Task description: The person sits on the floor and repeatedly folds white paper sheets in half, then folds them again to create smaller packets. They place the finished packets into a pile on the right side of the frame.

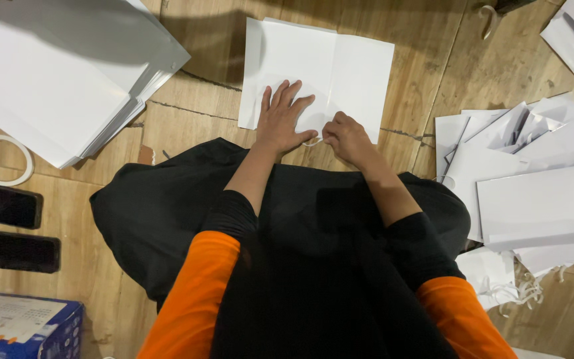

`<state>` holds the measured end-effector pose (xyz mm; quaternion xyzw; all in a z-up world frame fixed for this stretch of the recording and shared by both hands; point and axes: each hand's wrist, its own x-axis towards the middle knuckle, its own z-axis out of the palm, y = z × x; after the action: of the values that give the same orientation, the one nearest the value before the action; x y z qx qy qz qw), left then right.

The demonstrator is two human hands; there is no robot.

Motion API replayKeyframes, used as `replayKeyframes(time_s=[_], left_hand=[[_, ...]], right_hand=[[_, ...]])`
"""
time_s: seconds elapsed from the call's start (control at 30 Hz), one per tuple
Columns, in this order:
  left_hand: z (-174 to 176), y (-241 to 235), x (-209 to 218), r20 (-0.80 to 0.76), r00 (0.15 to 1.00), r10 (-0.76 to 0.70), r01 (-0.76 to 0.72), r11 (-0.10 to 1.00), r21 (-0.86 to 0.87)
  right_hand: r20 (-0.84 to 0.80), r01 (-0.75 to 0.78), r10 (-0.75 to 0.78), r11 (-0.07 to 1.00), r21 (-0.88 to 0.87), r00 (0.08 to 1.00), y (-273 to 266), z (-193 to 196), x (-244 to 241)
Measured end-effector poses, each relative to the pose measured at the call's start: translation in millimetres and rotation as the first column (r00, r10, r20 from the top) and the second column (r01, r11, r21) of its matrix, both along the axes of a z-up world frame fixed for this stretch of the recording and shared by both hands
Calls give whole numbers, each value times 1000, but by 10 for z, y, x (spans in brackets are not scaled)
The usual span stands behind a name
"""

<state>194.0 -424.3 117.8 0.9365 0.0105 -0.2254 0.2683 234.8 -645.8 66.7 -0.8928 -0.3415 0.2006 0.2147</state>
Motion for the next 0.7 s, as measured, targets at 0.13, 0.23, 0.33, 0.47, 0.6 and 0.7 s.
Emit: replayKeyframes(time_s=[0.13,0.23,0.33,0.47,0.6,0.7], left_hand=[[5,-21,-16,9,1000,1,-1,1000,6],[-109,-65,-90,108,994,2,0,1000,-17],[-515,-119,-226,322,945,-50,58,998,-15],[-896,-180,-284,522,850,-69,72,997,13],[-507,-13,-154,577,812,86,17,985,-171],[702,150,-74,495,823,279,-72,916,-396]], right_hand=[[-100,45,-42,999,24,994,-129,16,19],[-161,138,-117,982,129,980,-119,182,-14],[-87,137,-124,976,166,988,-98,85,-80],[-33,131,-127,949,286,991,-189,-79,-38],[-401,692,-566,547,471,720,-878,629,349],[-312,651,-859,32,759,405,-2183,265,561]])
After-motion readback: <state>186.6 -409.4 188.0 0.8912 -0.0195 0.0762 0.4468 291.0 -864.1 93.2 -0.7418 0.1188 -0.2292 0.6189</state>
